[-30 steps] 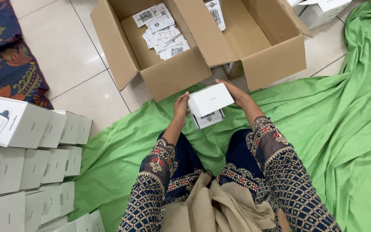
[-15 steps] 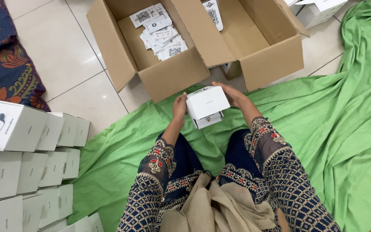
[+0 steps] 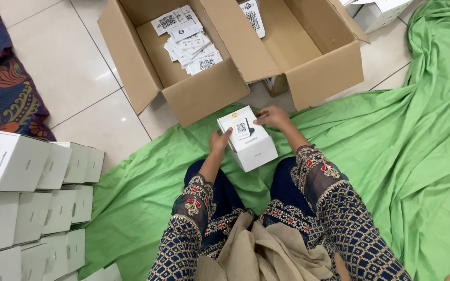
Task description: The person packs small electronic device boxes into larger shipping cartons and organizes them.
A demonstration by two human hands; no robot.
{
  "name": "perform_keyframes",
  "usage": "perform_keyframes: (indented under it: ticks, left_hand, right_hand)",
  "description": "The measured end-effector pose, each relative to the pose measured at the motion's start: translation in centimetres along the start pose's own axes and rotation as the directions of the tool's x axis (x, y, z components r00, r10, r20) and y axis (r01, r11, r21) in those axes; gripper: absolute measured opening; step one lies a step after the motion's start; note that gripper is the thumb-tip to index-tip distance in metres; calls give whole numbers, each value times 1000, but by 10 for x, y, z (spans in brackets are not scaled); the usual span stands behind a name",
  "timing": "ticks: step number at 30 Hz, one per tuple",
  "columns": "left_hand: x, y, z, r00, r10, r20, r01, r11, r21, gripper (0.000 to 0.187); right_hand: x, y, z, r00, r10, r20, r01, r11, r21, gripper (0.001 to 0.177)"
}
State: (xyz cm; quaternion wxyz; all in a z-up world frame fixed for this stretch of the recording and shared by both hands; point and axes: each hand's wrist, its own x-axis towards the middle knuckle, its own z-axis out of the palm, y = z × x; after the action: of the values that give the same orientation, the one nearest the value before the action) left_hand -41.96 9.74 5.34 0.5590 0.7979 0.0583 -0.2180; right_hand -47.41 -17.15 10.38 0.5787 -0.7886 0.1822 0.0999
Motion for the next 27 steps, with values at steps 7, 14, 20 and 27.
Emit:
perform_keyframes:
  ticks: [7, 14, 20, 27]
  left_hand:
    - [-16, -11, 16, 996, -66, -52, 73, 985, 155, 73]
    - [-13, -27, 35, 993, -65, -97, 87, 965, 248, 77]
    - [-25, -3, 26, 982, -176, 71, 171, 983, 71, 81]
    - [-23, 110, -28, 792, -305, 529, 364, 931, -8, 105]
  right_hand:
    - [-24, 10, 25, 983, 13, -186, -109, 849, -517, 65]
    - [-34, 24, 39, 961, 2, -275, -144, 856, -497, 63]
    - [-57, 0, 55, 934, 82, -349, -250, 847, -470, 71]
    - [-81, -143, -4, 935, 323, -147, -354, 881, -315, 100]
